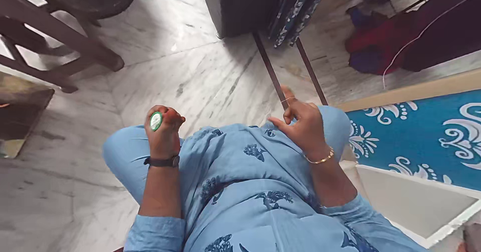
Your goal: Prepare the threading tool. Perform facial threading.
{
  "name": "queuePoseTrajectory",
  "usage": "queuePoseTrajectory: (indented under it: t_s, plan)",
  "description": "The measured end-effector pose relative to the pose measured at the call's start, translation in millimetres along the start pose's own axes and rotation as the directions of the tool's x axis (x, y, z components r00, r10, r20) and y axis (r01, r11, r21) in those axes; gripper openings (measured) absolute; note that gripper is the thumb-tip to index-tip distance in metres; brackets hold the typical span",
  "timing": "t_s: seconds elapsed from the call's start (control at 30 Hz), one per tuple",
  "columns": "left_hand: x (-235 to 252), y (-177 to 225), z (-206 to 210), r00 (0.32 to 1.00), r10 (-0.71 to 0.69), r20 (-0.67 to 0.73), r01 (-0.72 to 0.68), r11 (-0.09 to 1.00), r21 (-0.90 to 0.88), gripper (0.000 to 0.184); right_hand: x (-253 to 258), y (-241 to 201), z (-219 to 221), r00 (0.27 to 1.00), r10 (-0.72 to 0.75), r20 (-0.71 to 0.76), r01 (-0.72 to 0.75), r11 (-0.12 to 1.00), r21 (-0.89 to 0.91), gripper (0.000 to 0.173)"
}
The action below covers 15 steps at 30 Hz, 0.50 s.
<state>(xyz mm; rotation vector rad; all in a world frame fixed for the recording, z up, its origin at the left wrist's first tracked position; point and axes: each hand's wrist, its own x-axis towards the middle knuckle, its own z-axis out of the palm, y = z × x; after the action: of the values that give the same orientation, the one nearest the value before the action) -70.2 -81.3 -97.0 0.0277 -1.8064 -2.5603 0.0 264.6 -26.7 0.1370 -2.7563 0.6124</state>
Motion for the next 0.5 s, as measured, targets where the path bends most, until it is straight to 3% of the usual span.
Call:
queuePoseTrajectory:
  t_s: [0.07, 0.13, 0.17, 0.27, 0.37, 0.43, 0.5]
  plan:
    - [6.3, -15.9, 0.6, 0.954, -0.174, -0.245, 0.247, 0.917, 0.314, 0.021, -1.7, 15.3, 29.0, 0.999, 0.026, 0.047, -0.027, 0.999, 0.024, 0.033]
    - [11.8, -23.4, 2.7, 0.889, -0.254, -0.382, 0.416, 0.796, 0.439, 0.035, -3.8, 25.0, 49.0, 0.987, -0.039, 0.157, 0.035, 0.999, 0.027, 0.021]
    - [13.5, -23.9, 2.9, 0.887, -0.244, -0.391, 0.413, 0.798, 0.439, 0.036, -4.7, 27.2, 53.0, 0.978, -0.105, 0.178, 0.102, 0.994, 0.027, 0.022]
    - [16.9, -18.6, -3.4, 0.965, -0.137, -0.225, 0.183, 0.963, 0.196, 0.015, -2.4, 17.4, 38.7, 0.974, -0.222, 0.049, 0.221, 0.975, 0.025, 0.035]
    - [13.5, -18.9, -10.6, 0.993, -0.121, 0.007, 0.121, 0.984, -0.134, 0.004, -0.7, 0.2, 12.0, 0.975, -0.164, -0.15, 0.184, 0.974, 0.131, 0.059]
    - [11.9, -24.8, -12.1, 0.986, -0.133, 0.097, 0.149, 0.972, -0.179, 0.01, -1.6, -1.3, 12.8, 0.977, -0.099, -0.187, 0.137, 0.969, 0.205, 0.068]
    - [14.5, -26.7, -8.5, 0.98, -0.171, 0.099, 0.182, 0.977, -0.113, 0.008, -1.6, 6.0, 29.9, 0.994, -0.014, -0.105, 0.034, 0.981, 0.191, 0.069]
